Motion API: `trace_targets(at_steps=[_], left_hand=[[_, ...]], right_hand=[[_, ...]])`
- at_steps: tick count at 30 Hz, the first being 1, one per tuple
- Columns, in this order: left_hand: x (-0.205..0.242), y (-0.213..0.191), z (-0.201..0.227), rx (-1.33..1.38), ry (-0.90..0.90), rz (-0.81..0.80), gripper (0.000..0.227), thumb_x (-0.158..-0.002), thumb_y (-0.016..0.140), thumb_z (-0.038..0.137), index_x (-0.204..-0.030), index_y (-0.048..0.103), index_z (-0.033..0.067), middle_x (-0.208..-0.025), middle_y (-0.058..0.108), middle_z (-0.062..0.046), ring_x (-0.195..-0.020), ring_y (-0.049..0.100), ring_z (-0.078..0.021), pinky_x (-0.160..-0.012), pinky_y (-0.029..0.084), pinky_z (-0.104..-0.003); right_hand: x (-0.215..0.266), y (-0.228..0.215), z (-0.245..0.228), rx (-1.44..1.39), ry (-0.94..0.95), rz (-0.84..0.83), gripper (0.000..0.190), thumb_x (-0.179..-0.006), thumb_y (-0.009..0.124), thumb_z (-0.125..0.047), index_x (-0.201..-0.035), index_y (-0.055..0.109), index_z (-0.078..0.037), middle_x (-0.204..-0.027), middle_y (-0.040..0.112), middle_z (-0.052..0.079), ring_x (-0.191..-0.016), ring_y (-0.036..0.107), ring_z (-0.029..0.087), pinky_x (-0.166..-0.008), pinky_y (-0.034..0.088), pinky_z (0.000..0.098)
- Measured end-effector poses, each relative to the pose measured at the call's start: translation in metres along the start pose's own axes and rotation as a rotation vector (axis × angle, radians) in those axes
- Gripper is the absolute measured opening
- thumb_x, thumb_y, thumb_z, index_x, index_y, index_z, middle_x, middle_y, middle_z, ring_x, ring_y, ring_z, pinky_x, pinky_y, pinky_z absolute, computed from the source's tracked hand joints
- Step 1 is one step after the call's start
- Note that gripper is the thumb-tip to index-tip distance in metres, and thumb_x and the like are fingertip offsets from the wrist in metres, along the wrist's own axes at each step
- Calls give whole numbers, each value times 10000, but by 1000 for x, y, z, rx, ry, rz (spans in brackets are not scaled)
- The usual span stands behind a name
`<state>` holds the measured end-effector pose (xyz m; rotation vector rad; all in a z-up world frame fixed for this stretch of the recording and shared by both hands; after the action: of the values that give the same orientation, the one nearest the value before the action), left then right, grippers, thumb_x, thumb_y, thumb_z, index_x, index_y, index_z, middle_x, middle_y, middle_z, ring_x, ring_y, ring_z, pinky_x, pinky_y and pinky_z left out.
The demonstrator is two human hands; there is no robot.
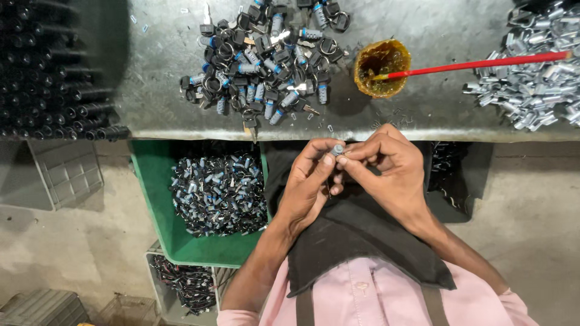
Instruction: The person assembles small key components by hand, picking up parts from a pile on a metal table and attaching them to key blanks. They use a red-handled brush to apply a viscous substance from a small container onto the components during assembly. The finished items are placed into a green bin below the table.
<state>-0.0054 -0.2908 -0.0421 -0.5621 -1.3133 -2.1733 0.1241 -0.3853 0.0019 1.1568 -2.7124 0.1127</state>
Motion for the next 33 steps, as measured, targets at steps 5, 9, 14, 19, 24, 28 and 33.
trace_targets(at_steps=[5,9,14,19,24,28,33], left_hand=[[1,-2,4,-29,5,-55,280,-1074,641,210,-1294,621,37,-1063,647,-9,-866,547,-77,-716,460,-246],[2,3,13,-131,-62,-141,332,-1086,668,219,-1297,657,-37,-1039,672,-55,-851,556,-91,-734,454,-247],[-8,2,28,-182,133,-77,307,-1041,666,203,-1278,585,25,-1033,690,-86,-902,628,-140,-803,522,-296],[-56,17,19,88,123,-50,254,-1063,648,186,-1257,574,42,-959,654,-70,-889,618,-164,-816,523,-331],[-67,16,17,235,72,-32,290,-1057,653,240,-1261,587,46,-925,632,-47,-854,599,-163,-809,504,-339],[-69,9,1,287,31,-60,292,-1055,646,256,-1264,578,63,-913,612,-42,-834,577,-163,-804,492,-346],[-54,31,26,343,34,-87,325,-1059,660,258,-1320,552,97,-905,579,-39,-825,543,-150,-843,490,-355]], right_hand=[[2,-5,12,79,-12,-58,191,-868,815,71,-972,674,-5,-1002,600,62,-844,605,104,-731,508,219],[-3,-11,27,-498,174,-150,461,-798,797,103,-1077,485,-90,-1000,487,23,-934,652,135,-748,610,257],[-31,-58,0,-510,-77,217,470,-998,801,75,-1335,505,-63,-1018,592,66,-707,622,112,-604,546,204],[-42,-91,-27,322,-193,340,158,-1078,735,40,-1207,673,108,-1004,720,163,-839,716,205,-754,592,254],[-33,-99,-24,-50,-142,420,125,-1132,712,-19,-1163,685,99,-973,718,160,-820,759,201,-743,655,280],[-21,-99,-19,-187,-120,435,165,-1172,721,-37,-1140,675,118,-938,720,186,-799,751,212,-736,650,298],[-24,-85,-49,170,-181,443,174,-1131,701,-72,-1183,670,91,-974,724,156,-878,757,214,-817,664,305]])
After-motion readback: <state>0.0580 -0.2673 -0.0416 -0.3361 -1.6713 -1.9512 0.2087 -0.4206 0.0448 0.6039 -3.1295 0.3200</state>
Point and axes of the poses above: each hand's wrist, its own x-axis away from the middle knuckle, its own y-axis out of the palm, z = x × y, the point moved 4 cm from there along -x, towards the middle knuckle
